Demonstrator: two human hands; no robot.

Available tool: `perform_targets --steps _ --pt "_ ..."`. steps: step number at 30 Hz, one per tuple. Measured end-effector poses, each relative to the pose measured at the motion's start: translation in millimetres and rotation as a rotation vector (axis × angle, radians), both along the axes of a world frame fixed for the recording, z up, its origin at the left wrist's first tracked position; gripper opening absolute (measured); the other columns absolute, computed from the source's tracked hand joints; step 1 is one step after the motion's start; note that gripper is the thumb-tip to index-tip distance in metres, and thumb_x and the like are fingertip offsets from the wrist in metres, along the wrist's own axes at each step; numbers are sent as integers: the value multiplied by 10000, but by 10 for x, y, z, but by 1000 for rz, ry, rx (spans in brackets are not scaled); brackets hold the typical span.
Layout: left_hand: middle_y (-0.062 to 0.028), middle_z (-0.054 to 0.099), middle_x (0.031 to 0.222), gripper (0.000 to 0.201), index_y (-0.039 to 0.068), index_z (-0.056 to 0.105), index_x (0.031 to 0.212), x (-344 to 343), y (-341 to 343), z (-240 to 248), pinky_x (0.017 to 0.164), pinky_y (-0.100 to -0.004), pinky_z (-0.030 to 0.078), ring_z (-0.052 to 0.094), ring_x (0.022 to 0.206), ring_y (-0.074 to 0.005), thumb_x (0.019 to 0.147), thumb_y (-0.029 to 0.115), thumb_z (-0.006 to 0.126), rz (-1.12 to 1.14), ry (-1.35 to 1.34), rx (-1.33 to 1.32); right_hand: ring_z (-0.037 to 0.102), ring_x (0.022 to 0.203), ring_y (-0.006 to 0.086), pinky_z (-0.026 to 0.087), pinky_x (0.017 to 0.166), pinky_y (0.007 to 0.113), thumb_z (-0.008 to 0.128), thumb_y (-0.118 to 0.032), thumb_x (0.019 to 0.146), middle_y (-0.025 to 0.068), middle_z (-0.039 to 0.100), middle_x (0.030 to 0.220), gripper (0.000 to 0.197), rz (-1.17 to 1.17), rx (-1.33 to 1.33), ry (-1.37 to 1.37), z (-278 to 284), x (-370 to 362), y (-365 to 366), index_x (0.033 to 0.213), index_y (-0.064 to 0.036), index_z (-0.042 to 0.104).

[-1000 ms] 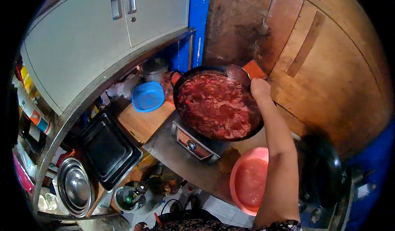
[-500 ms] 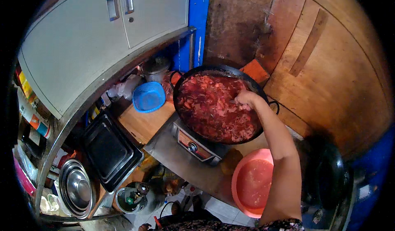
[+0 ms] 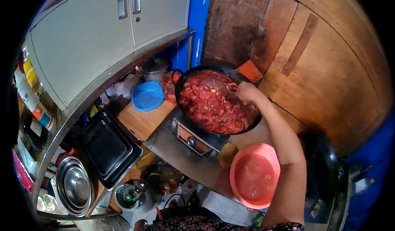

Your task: The person stirs food in a large pan on a gas stove, rinses a plastic basin at a sink, and transfers cooked crayfish from a large metal tray into a smaller tray using a metal skimmer.

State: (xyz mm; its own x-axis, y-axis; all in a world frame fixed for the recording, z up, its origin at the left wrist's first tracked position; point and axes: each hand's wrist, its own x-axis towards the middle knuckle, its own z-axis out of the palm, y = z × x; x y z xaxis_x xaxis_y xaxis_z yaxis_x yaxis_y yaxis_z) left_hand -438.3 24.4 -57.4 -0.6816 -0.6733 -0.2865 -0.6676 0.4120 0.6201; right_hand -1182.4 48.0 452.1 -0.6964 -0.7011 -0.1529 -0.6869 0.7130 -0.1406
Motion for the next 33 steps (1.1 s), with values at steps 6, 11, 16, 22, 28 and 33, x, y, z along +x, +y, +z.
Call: perform_targets --steps 6,11,16,22,28,33 --pt "-155 657 978 299 73 658 949 56 -280 -222 867 -445 477 606 968 -351 705 244 677 -88 -85 27 673 867 323 520 771 411 603 -149 777 201 679 915 246 63 -52 187 198 351 302 974 -36 697" --pt "-162 652 969 295 71 656 951 -118 -476 -117 864 -441 477 603 964 -351 703 230 669 -147 -31 -33 650 885 360 515 764 449 615 -166 791 214 666 909 184 -14 11 283 498 874 555 904 -47 698" --pt "-157 647 945 301 80 647 949 -256 -711 -7 846 -443 477 604 946 -354 695 229 709 -184 -136 72 630 794 409 485 714 497 607 -167 823 240 648 834 196 5 -33 475 567 1128 892 934 -24 680" --pt "-153 645 926 284 85 642 934 -297 -724 31 836 -444 480 604 938 -357 703 233 718 -193 -124 143 662 783 367 532 688 475 601 -121 751 208 662 800 141 107 223 601 420 1510 1150 803 -27 693" --pt "-169 649 936 293 78 643 938 -193 -775 -25 834 -453 477 606 936 -359 697 228 716 -191 -77 128 693 764 270 550 613 374 569 -97 776 128 687 794 148 295 327 654 -34 1800 853 835 -46 694" --pt "-172 651 945 293 72 646 944 -243 -756 39 844 -443 480 608 940 -358 706 233 703 -179 -148 144 690 732 210 543 538 311 594 -97 745 134 662 788 221 188 330 799 -484 1647 655 919 24 660"
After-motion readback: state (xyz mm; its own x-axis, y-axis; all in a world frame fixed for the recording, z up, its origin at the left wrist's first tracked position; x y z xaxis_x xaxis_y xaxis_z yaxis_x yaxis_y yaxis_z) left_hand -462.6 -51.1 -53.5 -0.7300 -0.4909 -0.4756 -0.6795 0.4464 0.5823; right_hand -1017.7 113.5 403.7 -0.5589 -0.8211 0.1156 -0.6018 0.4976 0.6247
